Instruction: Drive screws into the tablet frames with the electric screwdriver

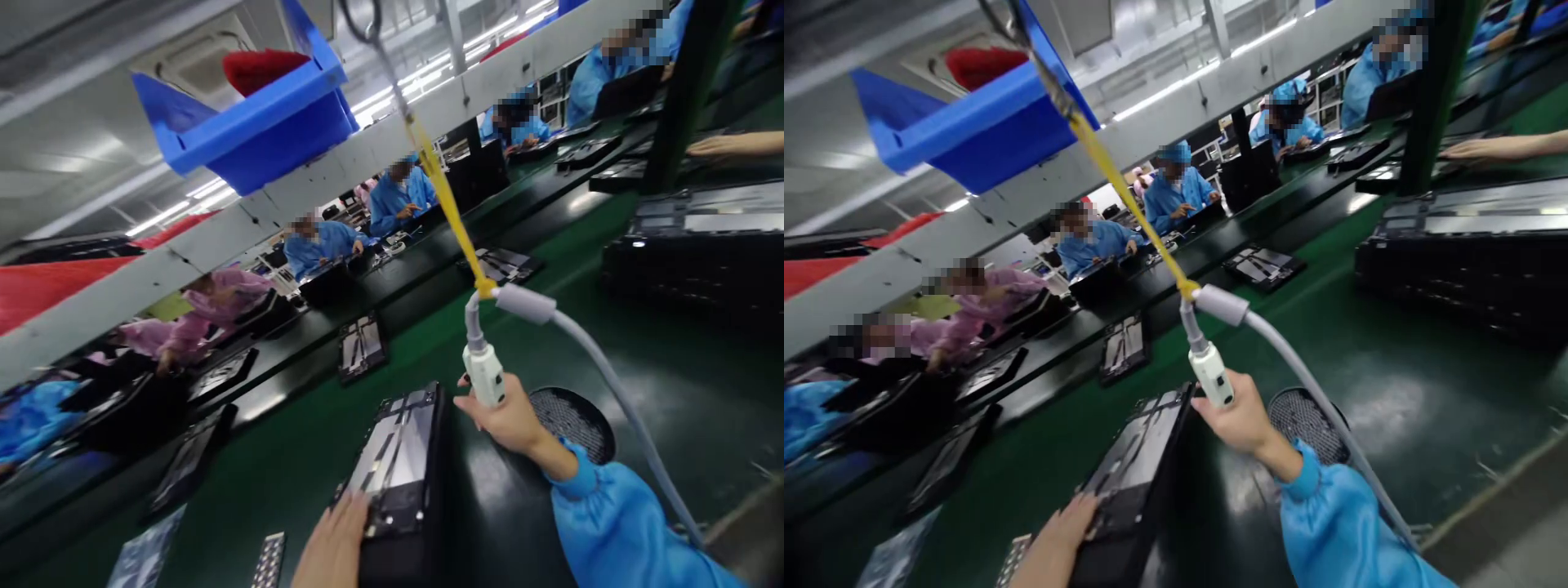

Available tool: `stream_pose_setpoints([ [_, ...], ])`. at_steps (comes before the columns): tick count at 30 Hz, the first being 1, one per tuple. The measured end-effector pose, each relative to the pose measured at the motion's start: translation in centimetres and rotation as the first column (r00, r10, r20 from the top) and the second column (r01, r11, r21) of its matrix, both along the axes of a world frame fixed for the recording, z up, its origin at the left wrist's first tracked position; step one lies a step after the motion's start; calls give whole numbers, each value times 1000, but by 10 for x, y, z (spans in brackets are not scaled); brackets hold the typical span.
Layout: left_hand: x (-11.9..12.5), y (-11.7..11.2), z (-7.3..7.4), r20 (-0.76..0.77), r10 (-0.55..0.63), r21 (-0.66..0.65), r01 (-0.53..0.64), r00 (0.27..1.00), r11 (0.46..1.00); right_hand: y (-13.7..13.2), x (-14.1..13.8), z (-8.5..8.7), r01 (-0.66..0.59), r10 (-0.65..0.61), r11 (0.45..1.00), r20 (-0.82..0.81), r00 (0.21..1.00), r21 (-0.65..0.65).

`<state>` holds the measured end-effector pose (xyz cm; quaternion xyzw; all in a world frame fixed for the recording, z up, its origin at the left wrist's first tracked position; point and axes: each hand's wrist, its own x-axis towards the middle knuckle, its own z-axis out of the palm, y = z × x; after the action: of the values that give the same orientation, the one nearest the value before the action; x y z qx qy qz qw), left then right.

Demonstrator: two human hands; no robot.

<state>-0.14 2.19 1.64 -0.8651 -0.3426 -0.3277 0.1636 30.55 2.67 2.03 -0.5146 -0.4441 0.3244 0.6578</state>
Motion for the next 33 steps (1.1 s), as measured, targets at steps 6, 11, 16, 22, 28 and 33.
stream_pose_setpoints([
  [6, 52, -62, -52, -124, -39, -44, 34, 991, 998, -16, 57, 9, 77, -70, 996, -120, 990, 50],
  [11, 93, -88, -62, -182, -115, -217, 74, 977, 973, -24, 76, -4, 155, -141, 985, -156, 978, 79],
  [16, 123, -73, -50, -243, -161, -265, 94, 957, 960, -26, 74, -14, 204, -194, 977, -133, 972, 69],
  [22, 151, -77, -49, -178, -238, -251, 190, 955, 949, -33, 72, -21, 149, -144, 988, -81, 986, 51],
  [28, 143, -67, -48, -100, -319, -357, 266, 942, 896, -37, 70, -25, 158, -156, 987, -50, 986, 27],
  [33, 105, -37, -54, 190, 172, -520, -50, 967, 853, -34, 67, -24, 151, -150, 988, -75, 986, 7],
])
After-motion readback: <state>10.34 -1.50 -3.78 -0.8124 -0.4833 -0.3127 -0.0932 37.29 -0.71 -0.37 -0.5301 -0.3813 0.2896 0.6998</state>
